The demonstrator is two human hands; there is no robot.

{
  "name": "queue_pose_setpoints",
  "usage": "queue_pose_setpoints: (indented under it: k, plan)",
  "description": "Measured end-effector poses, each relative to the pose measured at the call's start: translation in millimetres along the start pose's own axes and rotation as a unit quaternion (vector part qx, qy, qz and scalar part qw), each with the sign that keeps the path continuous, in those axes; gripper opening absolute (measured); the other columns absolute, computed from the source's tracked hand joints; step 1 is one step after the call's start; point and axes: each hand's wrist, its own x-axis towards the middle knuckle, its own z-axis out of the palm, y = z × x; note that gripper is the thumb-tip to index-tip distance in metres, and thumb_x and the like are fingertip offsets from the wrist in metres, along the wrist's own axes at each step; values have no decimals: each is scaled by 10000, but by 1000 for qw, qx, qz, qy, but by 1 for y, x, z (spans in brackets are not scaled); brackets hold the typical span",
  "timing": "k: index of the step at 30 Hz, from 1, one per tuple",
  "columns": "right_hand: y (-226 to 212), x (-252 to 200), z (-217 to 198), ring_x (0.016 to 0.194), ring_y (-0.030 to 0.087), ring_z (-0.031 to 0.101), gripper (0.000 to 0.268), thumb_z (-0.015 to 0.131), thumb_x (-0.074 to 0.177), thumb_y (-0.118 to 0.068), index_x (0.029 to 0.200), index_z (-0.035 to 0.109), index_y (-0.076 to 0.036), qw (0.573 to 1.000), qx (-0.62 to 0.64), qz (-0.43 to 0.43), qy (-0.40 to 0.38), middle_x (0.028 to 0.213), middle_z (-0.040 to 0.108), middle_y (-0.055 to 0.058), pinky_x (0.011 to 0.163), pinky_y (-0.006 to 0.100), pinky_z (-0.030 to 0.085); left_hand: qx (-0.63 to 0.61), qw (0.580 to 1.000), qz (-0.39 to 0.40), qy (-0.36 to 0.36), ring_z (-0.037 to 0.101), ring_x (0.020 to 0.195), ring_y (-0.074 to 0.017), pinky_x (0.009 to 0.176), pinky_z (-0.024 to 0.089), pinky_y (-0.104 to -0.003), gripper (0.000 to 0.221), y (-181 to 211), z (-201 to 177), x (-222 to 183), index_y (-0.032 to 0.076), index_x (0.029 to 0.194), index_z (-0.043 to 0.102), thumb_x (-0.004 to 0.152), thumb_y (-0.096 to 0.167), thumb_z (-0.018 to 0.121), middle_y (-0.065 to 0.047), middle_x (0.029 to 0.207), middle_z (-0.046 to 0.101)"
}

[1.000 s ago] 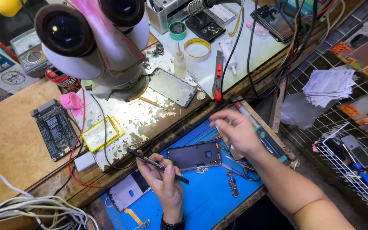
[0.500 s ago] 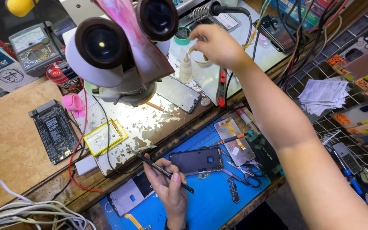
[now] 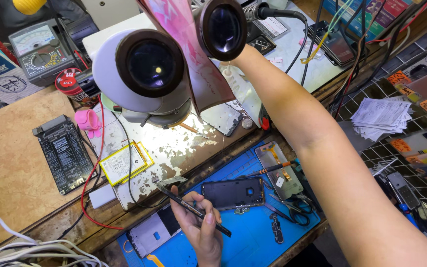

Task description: The person reassembles a smartphone by connecting internal components and securing the back cover. They test the device by powering it on and navigating the interface, then use a microscope to inspect and adjust small parts before final assembly.

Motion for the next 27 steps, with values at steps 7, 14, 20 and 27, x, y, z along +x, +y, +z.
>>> queue_pose_setpoints:
  k: [7, 14, 20, 27]
  plan:
    - [-2, 0, -6, 944, 283, 666, 251, 751, 965, -164, 1171, 693, -33, 1000, 3, -5, 11, 1045, 718, 142, 823, 390, 546, 2, 1000, -11, 12, 522, 798, -127, 540, 506, -259, 1033, -3, 0, 2, 55, 1641, 134, 806, 115, 740, -122, 1140, 490]
    - [0, -4, 2, 948, 277, 661, 252, 754, 961, -158, 1171, 693, -30, 1000, 15, -6, 10, 1047, 717, 138, 829, 387, 543, -7, 1000, -11, 9, 523, 795, -127, 547, 513, -262, 1033, -4, -1, 2, 52, 1646, 131, 812, 109, 737, -123, 1134, 492]
    - [1, -3, 2, 951, 272, 657, 254, 756, 958, -152, 1170, 694, -28, 1000, 18, -13, 12, 1047, 716, 134, 834, 385, 541, -11, 1000, -16, 19, 521, 799, -126, 533, 512, -256, 1018, -5, -1, 3, 57, 1638, 134, 807, 86, 722, -121, 1125, 490]
    - [0, -11, 4, 955, 267, 652, 255, 760, 954, -146, 1169, 695, -26, 1000, 24, -13, 14, 1048, 715, 130, 840, 383, 539, -12, 1000, -18, 21, 518, 808, -127, 538, 515, -256, 1003, -3, 1, 4, 46, 1633, 141, 809, 80, 712, -123, 1123, 491]
